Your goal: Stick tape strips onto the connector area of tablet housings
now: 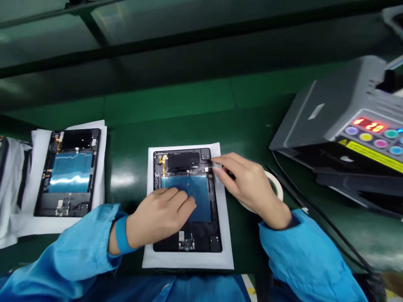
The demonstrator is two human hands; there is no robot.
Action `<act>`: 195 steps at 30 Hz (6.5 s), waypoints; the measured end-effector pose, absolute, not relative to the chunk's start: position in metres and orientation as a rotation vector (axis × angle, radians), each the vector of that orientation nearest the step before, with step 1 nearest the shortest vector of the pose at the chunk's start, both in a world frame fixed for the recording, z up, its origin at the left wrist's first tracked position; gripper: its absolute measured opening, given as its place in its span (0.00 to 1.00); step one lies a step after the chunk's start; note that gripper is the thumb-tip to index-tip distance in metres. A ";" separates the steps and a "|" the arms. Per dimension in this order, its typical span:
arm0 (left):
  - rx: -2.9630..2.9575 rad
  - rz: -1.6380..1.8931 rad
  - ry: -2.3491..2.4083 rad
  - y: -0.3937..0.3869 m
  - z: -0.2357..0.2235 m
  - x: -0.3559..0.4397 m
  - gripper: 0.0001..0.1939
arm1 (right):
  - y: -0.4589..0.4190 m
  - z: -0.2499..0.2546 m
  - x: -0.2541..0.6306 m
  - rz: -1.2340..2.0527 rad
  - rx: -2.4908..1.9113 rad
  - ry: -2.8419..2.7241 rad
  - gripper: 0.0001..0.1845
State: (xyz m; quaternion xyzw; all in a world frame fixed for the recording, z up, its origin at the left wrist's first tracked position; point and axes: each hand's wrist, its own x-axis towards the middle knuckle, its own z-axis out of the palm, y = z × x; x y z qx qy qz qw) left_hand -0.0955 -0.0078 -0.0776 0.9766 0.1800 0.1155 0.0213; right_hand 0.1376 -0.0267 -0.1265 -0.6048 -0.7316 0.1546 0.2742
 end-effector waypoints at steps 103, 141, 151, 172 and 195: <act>2.578 0.145 0.977 0.027 -0.119 -0.043 0.11 | -0.046 -0.133 0.150 0.006 -1.458 -2.439 0.18; 2.998 0.153 0.613 0.015 -0.120 -0.062 0.14 | -0.046 -0.136 0.144 0.172 -1.493 -2.199 0.12; 2.996 0.221 0.637 0.016 -0.120 -0.060 0.13 | -0.042 -0.140 0.133 -0.308 -1.614 -2.207 0.13; 2.994 0.264 0.633 0.018 -0.120 -0.059 0.12 | -0.042 -0.138 0.127 -0.330 -1.681 -2.219 0.09; 2.976 0.216 0.629 0.018 -0.121 -0.060 0.12 | -0.043 -0.139 0.125 -0.274 -1.751 -2.198 0.08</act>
